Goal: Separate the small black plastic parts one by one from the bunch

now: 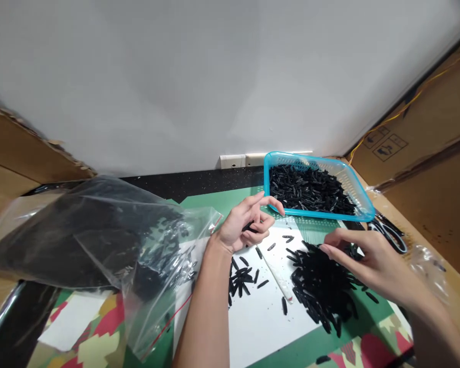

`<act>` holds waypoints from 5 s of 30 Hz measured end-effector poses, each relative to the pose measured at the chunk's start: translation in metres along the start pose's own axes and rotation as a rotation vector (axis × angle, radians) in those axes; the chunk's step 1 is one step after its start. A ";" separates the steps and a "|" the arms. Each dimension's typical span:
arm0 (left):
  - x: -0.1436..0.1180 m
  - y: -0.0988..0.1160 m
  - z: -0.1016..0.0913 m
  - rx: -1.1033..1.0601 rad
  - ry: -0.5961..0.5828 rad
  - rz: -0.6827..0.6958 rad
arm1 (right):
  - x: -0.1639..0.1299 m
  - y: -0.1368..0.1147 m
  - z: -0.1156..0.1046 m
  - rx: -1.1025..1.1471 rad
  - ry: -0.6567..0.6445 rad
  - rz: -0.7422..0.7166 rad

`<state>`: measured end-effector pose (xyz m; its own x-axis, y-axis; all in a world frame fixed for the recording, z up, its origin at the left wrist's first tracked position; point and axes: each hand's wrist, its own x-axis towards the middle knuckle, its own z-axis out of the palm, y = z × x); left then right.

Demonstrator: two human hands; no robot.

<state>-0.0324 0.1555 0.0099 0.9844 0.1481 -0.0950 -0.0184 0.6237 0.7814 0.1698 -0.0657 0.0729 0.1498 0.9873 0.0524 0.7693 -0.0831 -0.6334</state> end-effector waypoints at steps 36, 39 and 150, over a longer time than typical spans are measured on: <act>-0.013 -0.004 -0.001 -0.074 -0.019 -0.210 | 0.083 -0.047 0.073 -0.124 -0.055 -0.342; -0.016 -0.002 -0.002 -0.051 -0.015 -0.219 | 0.080 -0.041 0.069 -0.014 -0.012 -0.349; 0.040 0.126 0.108 0.897 0.635 0.455 | 0.174 -0.055 -0.041 1.251 0.175 -0.300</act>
<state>0.0236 0.1577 0.1712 0.6516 0.7285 0.2115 0.0342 -0.3067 0.9512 0.1791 0.1056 0.1479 0.2260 0.9067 0.3563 -0.2976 0.4125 -0.8610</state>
